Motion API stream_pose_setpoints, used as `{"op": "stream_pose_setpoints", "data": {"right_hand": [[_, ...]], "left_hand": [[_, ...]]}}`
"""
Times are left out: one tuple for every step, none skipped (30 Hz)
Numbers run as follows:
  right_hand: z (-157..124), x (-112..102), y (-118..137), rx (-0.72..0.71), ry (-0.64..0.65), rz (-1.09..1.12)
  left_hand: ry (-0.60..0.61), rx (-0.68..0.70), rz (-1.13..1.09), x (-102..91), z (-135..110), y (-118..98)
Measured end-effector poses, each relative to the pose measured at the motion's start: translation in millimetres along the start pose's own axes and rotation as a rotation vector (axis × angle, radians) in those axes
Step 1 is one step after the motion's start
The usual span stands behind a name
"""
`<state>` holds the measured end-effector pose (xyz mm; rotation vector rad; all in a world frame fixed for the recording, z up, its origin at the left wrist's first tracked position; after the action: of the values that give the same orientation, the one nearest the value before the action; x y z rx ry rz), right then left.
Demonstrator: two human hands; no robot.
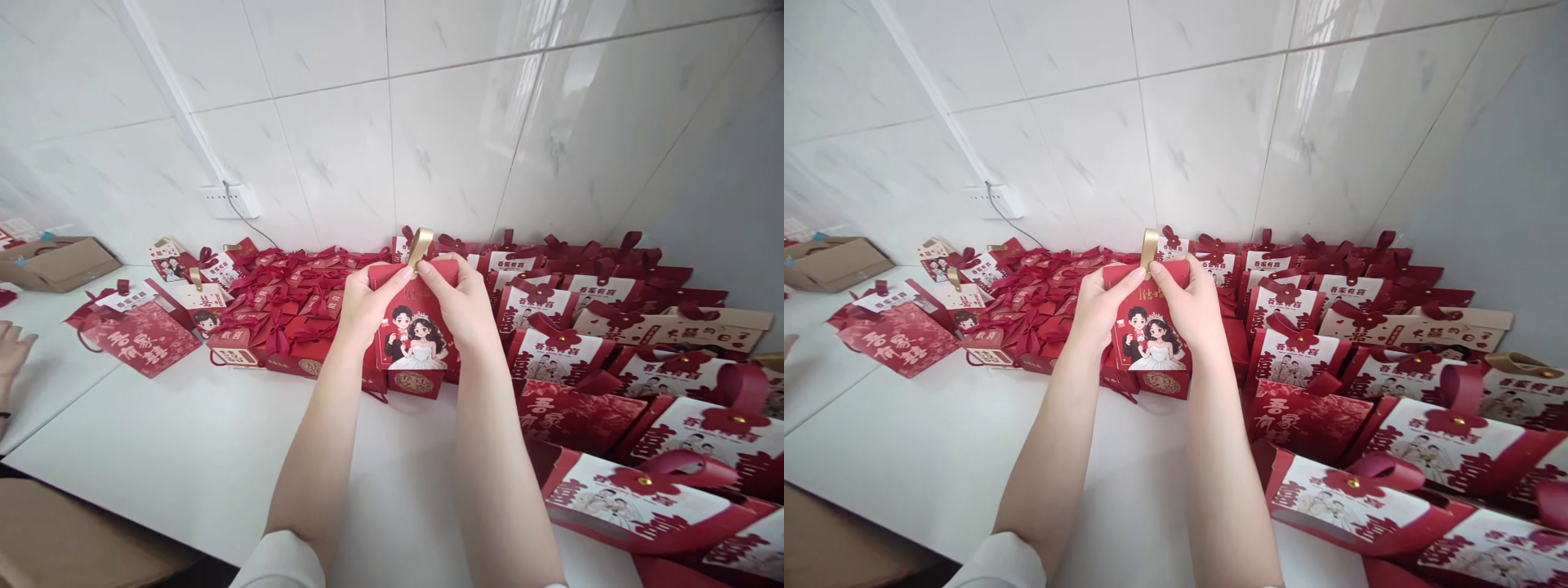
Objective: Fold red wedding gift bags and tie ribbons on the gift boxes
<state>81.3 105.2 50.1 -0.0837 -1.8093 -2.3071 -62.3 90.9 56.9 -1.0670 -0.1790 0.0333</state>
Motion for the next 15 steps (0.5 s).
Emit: {"op": "stream_pose_setpoints", "data": {"right_hand": [[-0.1,-0.3,0.4,-0.005,0.011,0.0],[0.0,-0.8,0.7,-0.012,0.019,0.002],[0.1,-1.4,0.9,-0.022,0.022,0.007],[0.3,-2.1,1.0,-0.033,0.019,0.012],[0.6,-2.9,1.1,-0.043,0.012,0.015],[0.9,-3.6,1.1,-0.05,0.005,0.015],[1.1,-4.1,1.1,-0.052,-0.004,0.01],[1.2,-4.5,1.1,-0.051,-0.015,0.0],[1.3,-4.8,1.3,-0.05,-0.027,-0.012],[1.4,-4.9,1.6,-0.05,-0.039,-0.022],[1.3,-4.9,2.1,-0.05,-0.048,-0.028],[1.3,-4.7,2.5,-0.051,-0.053,-0.03],[1.3,-4.5,2.8,-0.052,-0.052,-0.031],[1.2,-4.2,3.0,-0.053,-0.047,-0.031],[1.2,-4.1,3.0,-0.055,-0.04,-0.029]], "left_hand": [[0.001,-0.001,-0.011,0.4,-0.3,-0.6],[0.006,-0.002,-0.024,0.8,-0.6,-1.1],[0.015,-0.003,-0.036,1.3,-0.8,-1.4],[0.025,-0.004,-0.046,1.7,-0.9,-1.6],[0.034,-0.004,-0.054,2.0,-0.9,-1.7],[0.043,-0.003,-0.059,2.3,-0.9,-1.7],[0.052,-0.004,-0.062,2.6,-0.9,-1.5],[0.059,-0.007,-0.064,2.9,-0.8,-1.2],[0.064,-0.011,-0.065,3.2,-0.7,-1.0],[0.067,-0.013,-0.065,3.6,-0.6,-0.7],[0.066,-0.012,-0.063,4.0,-0.5,-0.6],[0.06,-0.005,-0.057,4.4,-0.4,-0.6],[0.05,0.003,-0.046,4.7,-0.4,-0.8],[0.039,0.013,-0.035,5.0,-0.4,-0.9],[0.028,0.019,-0.027,5.2,-0.5,-1.0]]}}
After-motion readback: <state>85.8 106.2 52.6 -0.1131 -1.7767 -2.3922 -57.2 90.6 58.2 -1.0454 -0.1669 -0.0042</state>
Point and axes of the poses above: each hand's wrist, its own z-axis towards the middle knuckle, its own x-axis out of the palm, y = z × x, the point moved 2 cm from there along z, towards the middle knuckle, and after that the axes turned 10 degrees about x, right-handed, at the moved point
